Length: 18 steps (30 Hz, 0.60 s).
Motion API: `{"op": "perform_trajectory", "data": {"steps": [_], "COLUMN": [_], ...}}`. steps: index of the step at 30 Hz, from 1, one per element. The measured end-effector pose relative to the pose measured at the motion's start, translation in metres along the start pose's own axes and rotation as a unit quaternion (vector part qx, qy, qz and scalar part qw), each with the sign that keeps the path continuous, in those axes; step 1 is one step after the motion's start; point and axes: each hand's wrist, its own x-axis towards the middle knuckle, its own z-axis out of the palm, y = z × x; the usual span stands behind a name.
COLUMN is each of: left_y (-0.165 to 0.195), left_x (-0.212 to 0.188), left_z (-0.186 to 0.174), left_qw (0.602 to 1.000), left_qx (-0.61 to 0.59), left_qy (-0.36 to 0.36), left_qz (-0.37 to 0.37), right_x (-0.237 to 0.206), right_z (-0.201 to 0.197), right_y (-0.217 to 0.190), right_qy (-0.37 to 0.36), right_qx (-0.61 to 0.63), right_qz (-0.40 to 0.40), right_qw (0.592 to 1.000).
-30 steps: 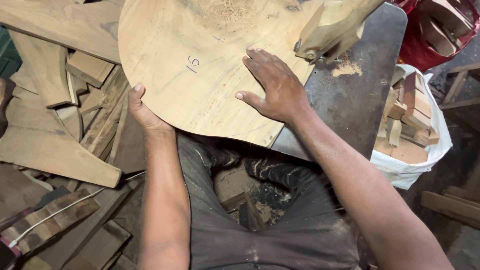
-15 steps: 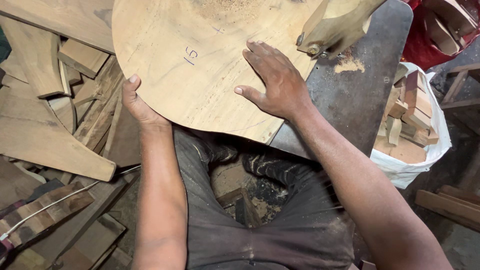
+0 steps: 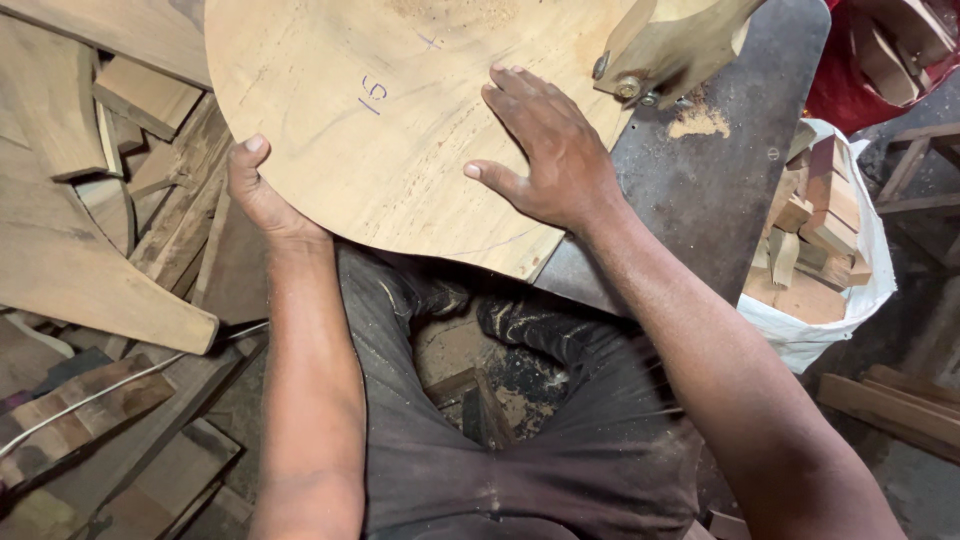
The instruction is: The person cuts a curved shape from a circular piece of wood by feeding it through a vertical bandsaw machine, using both hands to guide and rotate the wood along the drawn lines.
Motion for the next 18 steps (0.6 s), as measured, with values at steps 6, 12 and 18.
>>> {"op": "perform_trajectory", "data": {"steps": [6,12,18], "left_y": [0.0008,0.0008,0.0005], "left_x": [0.0025,0.0016,0.0016], "left_z": [0.0012,0.0027,0.0021], "left_qw": [1.0,1.0,1.0], "left_qx": [0.002,0.022,0.018], "left_qy": [0.005,0.004,0.0], "left_qz": [-0.005,0.009,0.005], "right_x": [0.0009,0.0017,0.0011], "right_z": [0.0002,0.0018,-0.0008], "right_y": [0.0024,0.0029,0.0016], "right_qy": [0.005,-0.003,0.007], "right_qx": [0.007,-0.012,0.003], "right_qz": [-0.002,0.0,-0.004], "right_qw": [1.0,1.0,1.0]}}
